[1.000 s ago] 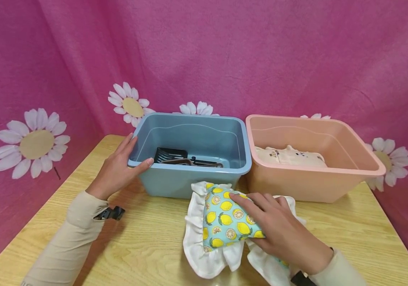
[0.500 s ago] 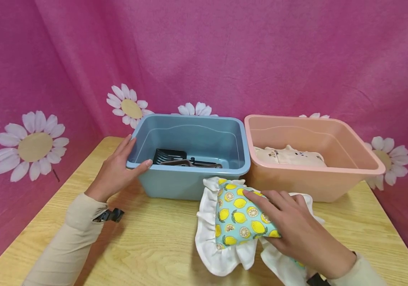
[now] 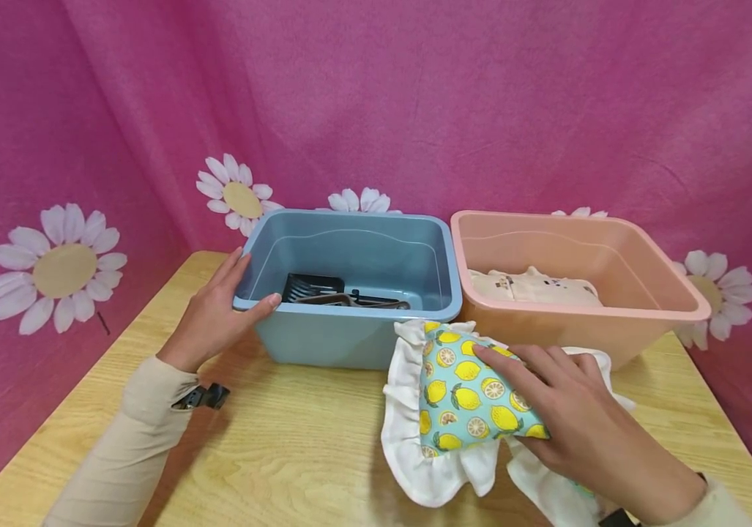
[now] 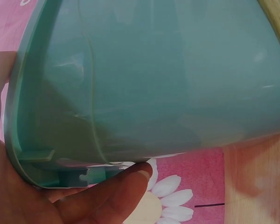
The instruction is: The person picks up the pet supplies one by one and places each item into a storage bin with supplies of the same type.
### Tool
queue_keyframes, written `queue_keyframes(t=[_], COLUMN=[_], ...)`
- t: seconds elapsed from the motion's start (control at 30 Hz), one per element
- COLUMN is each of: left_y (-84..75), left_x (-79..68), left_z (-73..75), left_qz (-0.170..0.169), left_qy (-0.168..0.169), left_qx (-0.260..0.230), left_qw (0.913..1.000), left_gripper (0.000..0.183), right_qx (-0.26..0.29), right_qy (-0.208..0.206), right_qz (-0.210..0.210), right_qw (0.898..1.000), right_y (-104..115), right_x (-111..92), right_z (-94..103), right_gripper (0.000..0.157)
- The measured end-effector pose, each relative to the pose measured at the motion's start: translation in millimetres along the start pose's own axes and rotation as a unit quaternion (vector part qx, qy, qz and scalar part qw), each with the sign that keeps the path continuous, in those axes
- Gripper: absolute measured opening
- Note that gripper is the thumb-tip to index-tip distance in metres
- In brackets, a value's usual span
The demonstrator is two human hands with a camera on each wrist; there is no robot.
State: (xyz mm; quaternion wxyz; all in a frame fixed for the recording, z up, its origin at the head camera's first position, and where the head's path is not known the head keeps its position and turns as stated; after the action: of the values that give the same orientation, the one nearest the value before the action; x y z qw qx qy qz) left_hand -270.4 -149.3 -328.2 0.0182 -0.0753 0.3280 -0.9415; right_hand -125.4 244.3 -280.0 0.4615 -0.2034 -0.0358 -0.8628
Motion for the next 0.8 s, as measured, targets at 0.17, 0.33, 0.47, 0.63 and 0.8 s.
queue_keyframes(t=[0.17, 0.33, 0.47, 0.63, 0.8], left_y=[-0.3, -0.1, -0.1, -1.4, -1.3], left_x=[-0.7, -1.2, -1.1, -0.1, 0.5], left_z=[-1.0, 0.0, 0.7, 0.8, 0.0], left_qz=[0.002, 0.003, 0.002, 0.0, 0.0], left_qy=[0.004, 0.004, 0.002, 0.002, 0.002], left_qx=[0.002, 0.003, 0.005, 0.005, 0.006], left_qw=[1.0, 1.0, 1.0, 1.0, 1.0], left_gripper=[0.1, 0.1, 0.1, 0.099, 0.1], right_qx=[-0.015, -0.028, -0.034, -0.04, -0.035], right_qy=[-0.006, -0.017, -0.027, -0.044, -0.063], right_qz=[-0.003, 0.002, 0.009, 0.021, 0.035], right_qw=[1.0, 0.999, 0.999, 0.998, 0.997], right_y=[-2, -7, -11, -17, -28], right_x=[-5, -8, -9, -7, -7], right_z=[9.4, 19.6, 27.2, 36.0, 39.4], right_gripper=[0.081, 0.081, 0.08, 0.08, 0.078])
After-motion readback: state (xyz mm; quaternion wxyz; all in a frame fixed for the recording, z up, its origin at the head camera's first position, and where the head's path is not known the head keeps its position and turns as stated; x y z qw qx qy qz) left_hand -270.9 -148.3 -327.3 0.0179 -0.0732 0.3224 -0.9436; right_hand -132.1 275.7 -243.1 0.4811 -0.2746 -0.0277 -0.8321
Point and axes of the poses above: each hand's wrist, its own x-axis towards the middle knuckle, its own z-axis out of the back of the hand, y = z × x, the point moved 6 cm from there along x, towards the middle knuckle, and after that the axes turned 14 degrees about z, right-handed, at the moved point
